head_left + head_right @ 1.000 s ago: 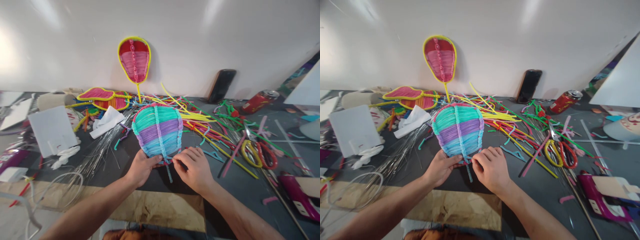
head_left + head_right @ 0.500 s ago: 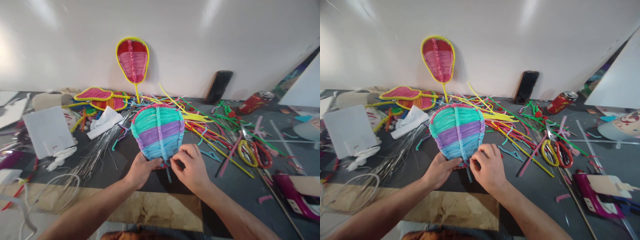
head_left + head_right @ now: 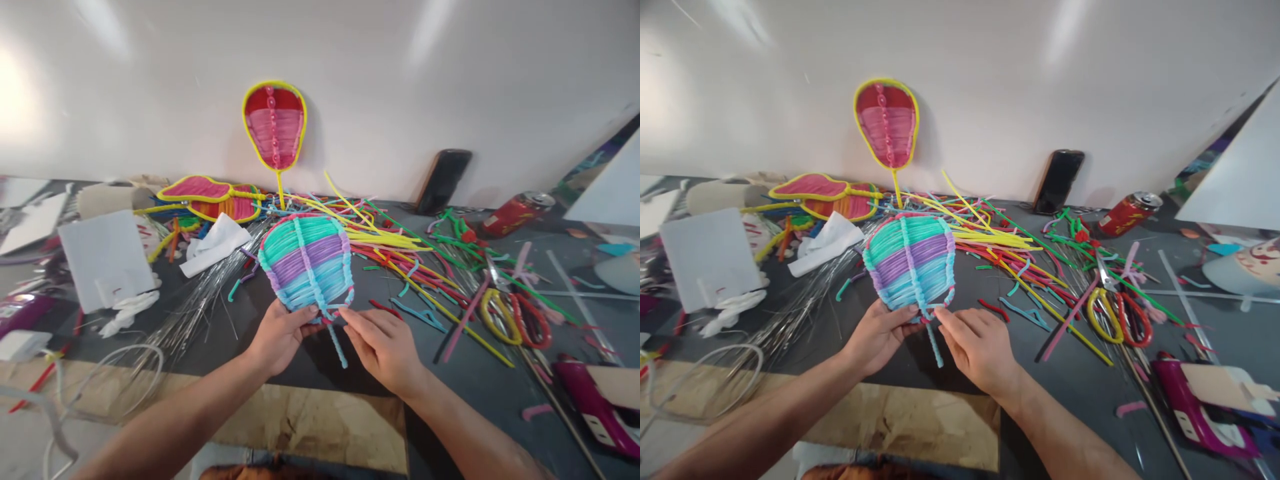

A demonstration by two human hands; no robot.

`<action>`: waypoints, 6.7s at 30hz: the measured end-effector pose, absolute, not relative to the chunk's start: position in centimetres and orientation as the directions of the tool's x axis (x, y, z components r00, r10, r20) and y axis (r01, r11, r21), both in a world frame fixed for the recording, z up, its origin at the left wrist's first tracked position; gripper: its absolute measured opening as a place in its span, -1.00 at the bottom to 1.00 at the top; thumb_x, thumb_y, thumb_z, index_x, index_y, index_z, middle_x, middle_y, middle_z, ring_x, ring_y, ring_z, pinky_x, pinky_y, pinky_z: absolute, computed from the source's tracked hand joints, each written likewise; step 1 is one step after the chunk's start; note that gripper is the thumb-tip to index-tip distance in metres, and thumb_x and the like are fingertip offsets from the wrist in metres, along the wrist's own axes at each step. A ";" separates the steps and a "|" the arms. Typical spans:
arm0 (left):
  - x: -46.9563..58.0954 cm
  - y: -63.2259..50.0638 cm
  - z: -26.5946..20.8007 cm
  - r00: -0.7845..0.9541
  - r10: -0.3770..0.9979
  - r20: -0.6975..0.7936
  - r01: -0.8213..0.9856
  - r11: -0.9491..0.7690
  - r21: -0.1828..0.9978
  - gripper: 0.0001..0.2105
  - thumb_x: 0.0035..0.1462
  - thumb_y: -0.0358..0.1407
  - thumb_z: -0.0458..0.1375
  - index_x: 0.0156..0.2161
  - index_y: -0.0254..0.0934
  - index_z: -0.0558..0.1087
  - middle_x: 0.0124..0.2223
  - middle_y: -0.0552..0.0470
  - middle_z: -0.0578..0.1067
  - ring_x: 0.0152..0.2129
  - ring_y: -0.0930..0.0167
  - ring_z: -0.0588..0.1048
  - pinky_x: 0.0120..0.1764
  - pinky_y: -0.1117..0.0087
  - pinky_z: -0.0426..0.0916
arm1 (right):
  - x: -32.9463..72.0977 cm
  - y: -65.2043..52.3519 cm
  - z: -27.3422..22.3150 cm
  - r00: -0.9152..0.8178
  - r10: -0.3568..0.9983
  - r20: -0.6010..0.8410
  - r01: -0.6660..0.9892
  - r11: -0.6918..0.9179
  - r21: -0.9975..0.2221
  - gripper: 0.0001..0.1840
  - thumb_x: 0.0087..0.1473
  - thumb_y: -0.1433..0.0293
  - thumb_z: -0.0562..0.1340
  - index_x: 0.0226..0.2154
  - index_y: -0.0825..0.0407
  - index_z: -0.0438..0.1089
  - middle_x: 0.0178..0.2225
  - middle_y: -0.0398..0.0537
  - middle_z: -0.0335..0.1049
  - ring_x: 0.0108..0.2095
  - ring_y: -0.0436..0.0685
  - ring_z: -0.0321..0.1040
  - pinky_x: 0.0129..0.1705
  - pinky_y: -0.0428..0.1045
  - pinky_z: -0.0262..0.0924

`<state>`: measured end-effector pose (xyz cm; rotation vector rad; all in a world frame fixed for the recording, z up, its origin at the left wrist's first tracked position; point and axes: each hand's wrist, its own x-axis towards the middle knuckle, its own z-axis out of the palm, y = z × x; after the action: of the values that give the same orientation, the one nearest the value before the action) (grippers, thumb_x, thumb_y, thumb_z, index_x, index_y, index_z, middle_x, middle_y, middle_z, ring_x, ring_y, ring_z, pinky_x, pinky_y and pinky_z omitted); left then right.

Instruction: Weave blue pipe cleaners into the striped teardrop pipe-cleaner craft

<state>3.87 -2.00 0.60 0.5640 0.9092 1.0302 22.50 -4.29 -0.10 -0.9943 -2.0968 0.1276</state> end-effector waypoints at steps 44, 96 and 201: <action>4.1 -2.2 1.0 0.398 0.872 -0.286 -0.402 0.446 0.799 -0.78 -0.10 -0.34 0.33 -0.28 -0.37 0.52 -0.34 -0.07 0.58 -0.39 0.33 0.52 -0.26 0.36 0.37 | 21.2 -4.1 -1.7 -0.397 0.898 -0.189 -0.243 -0.302 -0.922 -0.66 -0.05 0.14 0.31 -0.53 0.06 0.31 -0.64 -0.23 0.22 -0.65 -0.08 0.10 -0.59 -0.10 0.01; 3.5 -2.1 0.3 0.516 0.789 -0.333 -0.290 0.527 0.799 -0.75 -0.18 -0.30 0.38 -0.41 -0.39 0.45 -0.52 0.08 0.41 -0.62 0.56 0.26 -0.55 0.52 0.15 | 21.2 -4.0 -1.0 -0.266 0.964 -0.003 -0.098 -0.030 -0.995 -0.78 -0.06 0.24 0.30 -0.56 0.01 0.36 -0.59 -0.15 0.33 -0.51 0.05 0.24 -0.35 -0.01 0.25; 2.4 -1.5 0.7 0.483 0.841 -0.243 -0.330 0.432 0.839 -0.70 -0.08 -0.46 0.30 -0.16 -0.35 0.48 -0.27 -0.05 0.58 -0.33 0.40 0.52 -0.19 0.38 0.38 | 21.7 -4.3 -1.3 -0.159 0.985 0.068 -0.091 0.054 -0.994 -0.86 -0.03 0.26 0.31 -0.50 -0.03 0.48 -0.45 -0.08 0.52 -0.42 0.18 0.45 -0.31 0.06 0.40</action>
<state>2.45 -1.46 0.73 0.8132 0.7363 0.8183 21.67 -4.34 -1.31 -1.0190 -1.2904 1.3206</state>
